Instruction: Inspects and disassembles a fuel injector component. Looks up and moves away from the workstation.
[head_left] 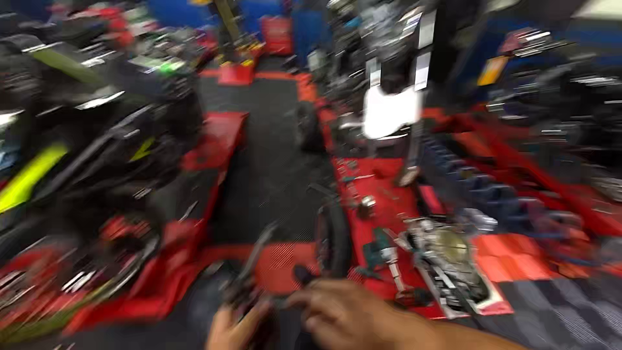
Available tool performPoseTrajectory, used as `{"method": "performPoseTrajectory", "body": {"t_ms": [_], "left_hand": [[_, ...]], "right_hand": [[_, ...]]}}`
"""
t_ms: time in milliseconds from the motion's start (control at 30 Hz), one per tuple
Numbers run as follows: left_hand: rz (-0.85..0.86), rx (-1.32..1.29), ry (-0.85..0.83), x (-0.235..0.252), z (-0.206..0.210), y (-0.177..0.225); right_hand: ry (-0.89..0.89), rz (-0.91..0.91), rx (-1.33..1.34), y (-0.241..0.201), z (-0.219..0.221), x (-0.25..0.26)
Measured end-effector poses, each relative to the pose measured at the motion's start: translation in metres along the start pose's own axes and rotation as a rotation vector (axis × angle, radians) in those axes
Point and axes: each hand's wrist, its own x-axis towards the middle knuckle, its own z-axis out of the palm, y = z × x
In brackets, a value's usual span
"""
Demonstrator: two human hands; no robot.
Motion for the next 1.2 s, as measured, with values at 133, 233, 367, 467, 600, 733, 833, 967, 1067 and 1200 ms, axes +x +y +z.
{"method": "performPoseTrajectory", "body": {"t_ms": [133,233,367,467,600,733,833,967,1067,1200], "left_hand": [[0.110,0.064,0.028,0.001,-0.001,0.003],[0.168,0.141,0.007,-0.002,-0.003,0.007],[0.177,0.196,0.024,-0.004,-0.003,0.012],[0.172,0.166,0.000,-0.005,-0.003,0.012],[0.266,0.267,-0.001,-0.004,-0.004,0.009],[0.350,0.364,0.009,-0.003,-0.002,0.011],[0.356,0.376,0.007,-0.005,-0.003,0.012],[0.173,0.106,-0.041,-0.006,-0.002,0.013],[0.032,-0.283,-0.149,-0.006,0.001,0.007],[-0.044,-0.472,-0.196,-0.006,0.006,0.004]], "right_hand": [[-0.029,-0.104,-0.008,-0.002,-0.006,-0.003],[-0.022,-0.135,-0.010,-0.002,-0.006,-0.007],[-0.031,-0.135,-0.023,-0.003,-0.004,-0.005],[-0.002,-0.146,-0.033,0.000,-0.003,-0.003],[0.019,-0.188,-0.065,0.001,-0.004,-0.003],[-0.010,-0.145,-0.082,0.001,-0.008,-0.004],[-0.013,-0.135,-0.081,0.003,-0.009,-0.006],[0.023,-0.144,-0.140,0.002,-0.008,-0.006],[0.037,-0.135,-0.167,0.004,-0.007,-0.004],[0.037,-0.126,-0.179,0.003,-0.005,-0.003]]}}
